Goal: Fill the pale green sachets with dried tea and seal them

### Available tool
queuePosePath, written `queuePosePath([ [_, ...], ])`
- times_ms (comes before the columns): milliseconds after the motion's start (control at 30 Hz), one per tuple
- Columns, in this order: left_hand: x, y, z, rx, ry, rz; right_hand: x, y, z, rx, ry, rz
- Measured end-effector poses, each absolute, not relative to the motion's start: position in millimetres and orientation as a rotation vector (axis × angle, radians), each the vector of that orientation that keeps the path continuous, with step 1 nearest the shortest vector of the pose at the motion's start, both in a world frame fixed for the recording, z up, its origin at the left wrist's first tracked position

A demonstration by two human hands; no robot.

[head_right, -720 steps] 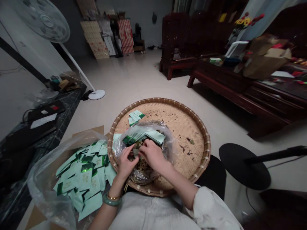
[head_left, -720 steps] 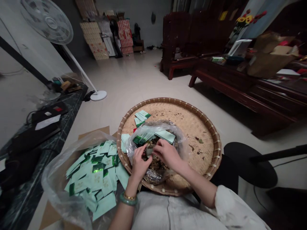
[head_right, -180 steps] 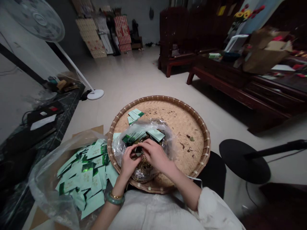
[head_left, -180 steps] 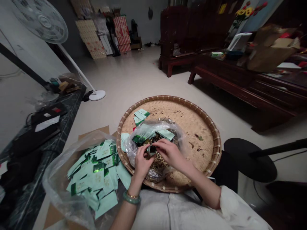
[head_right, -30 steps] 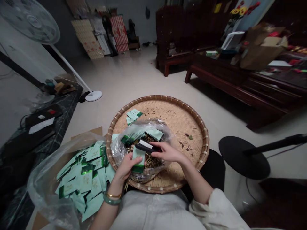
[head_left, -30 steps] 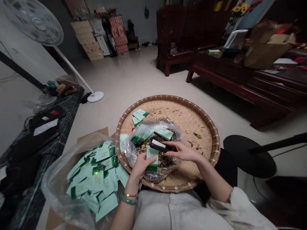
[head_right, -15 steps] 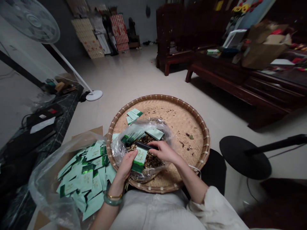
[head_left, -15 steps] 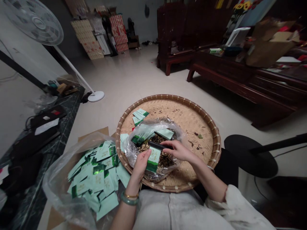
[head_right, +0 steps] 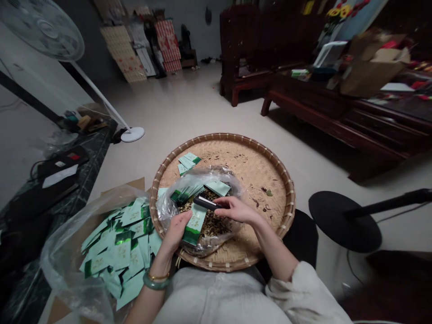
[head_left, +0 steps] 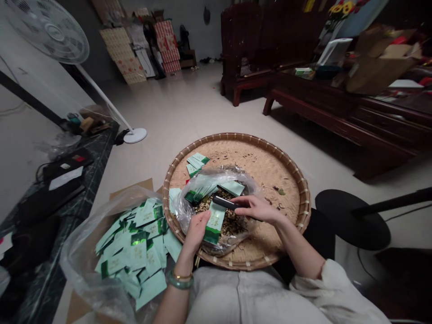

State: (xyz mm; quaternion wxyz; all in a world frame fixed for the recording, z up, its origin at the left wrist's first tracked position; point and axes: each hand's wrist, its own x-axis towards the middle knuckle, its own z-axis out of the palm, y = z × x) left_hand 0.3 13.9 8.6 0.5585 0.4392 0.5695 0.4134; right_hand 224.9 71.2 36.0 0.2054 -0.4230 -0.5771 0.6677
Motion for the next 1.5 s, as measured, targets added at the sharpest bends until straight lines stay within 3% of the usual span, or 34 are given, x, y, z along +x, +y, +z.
queuePosePath([
  [333, 3, 14, 16, 1.097, 1.316, 0.888, 210, 68, 34, -1.151, -1.707, 1.742],
  [1000, -10, 12, 11, 1.041, 1.342, 0.939, 223, 72, 26, -1.203, -1.466, 1.887],
  [1100, -16, 11, 8, 1.004, 1.357, 0.964, 227, 74, 13, -1.288, -1.657, 1.731],
  [1333, -16, 14, 12, 0.979, 1.368, 0.996, 213, 65, -17, -1.518, -2.093, 0.932],
  [1500, -3, 13, 19, 1.131, 1.32, 0.893, 190, 56, 3, -1.356, -1.972, 0.874],
])
